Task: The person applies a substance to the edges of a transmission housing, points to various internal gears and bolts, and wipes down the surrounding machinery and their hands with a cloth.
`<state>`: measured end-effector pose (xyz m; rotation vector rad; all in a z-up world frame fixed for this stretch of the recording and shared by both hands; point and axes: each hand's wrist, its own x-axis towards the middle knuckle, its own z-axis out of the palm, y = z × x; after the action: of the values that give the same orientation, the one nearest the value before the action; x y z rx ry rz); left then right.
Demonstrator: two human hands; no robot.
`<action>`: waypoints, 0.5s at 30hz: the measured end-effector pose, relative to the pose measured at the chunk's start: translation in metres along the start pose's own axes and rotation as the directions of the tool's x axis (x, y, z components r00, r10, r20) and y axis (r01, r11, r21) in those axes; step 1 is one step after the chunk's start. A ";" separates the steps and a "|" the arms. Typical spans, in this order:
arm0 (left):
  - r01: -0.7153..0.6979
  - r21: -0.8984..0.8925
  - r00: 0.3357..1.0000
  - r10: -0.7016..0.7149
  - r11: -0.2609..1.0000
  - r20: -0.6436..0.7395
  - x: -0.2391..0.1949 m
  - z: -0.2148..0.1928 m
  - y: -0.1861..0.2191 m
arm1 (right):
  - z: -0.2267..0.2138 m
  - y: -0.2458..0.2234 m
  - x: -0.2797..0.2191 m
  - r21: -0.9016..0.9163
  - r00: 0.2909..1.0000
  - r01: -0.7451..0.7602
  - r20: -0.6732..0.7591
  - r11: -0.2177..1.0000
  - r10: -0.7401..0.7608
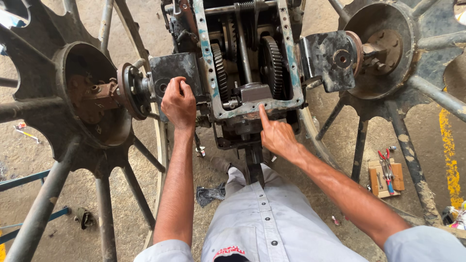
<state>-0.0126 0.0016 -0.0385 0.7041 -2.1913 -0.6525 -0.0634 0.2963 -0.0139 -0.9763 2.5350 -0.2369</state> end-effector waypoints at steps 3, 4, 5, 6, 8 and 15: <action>0.013 0.002 1.000 -0.013 1.000 0.006 -0.002 0.001 -0.001 | 0.000 0.002 0.006 0.007 0.998 -0.055 0.029 0.998 0.055; 0.020 -0.003 1.000 -0.020 1.000 0.013 -0.001 0.000 -0.001 | 0.001 0.000 0.003 0.000 0.999 -0.033 0.016 0.999 0.033; 0.026 -0.008 0.999 -0.026 1.000 0.020 0.000 -0.002 0.001 | 0.005 -0.003 -0.003 -0.007 1.000 -0.011 0.003 1.000 0.011; 0.033 -0.014 0.999 -0.033 0.999 0.027 0.001 -0.003 0.003 | 0.005 -0.003 -0.005 -0.015 1.000 0.012 -0.010 1.000 -0.012; 0.030 -0.020 0.999 -0.030 0.999 0.018 0.003 -0.007 0.007 | 0.001 0.006 -0.003 0.019 0.999 -0.039 -0.020 0.999 0.039; 0.045 -0.046 0.999 -0.046 0.998 -0.016 0.005 -0.017 0.020 | 0.007 -0.017 0.010 0.042 0.997 0.054 -0.063 0.998 -0.052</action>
<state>-0.0085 0.0089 -0.0135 0.7346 -2.1436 -0.7150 -0.0566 0.2769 -0.0180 -1.0354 2.5502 -0.3417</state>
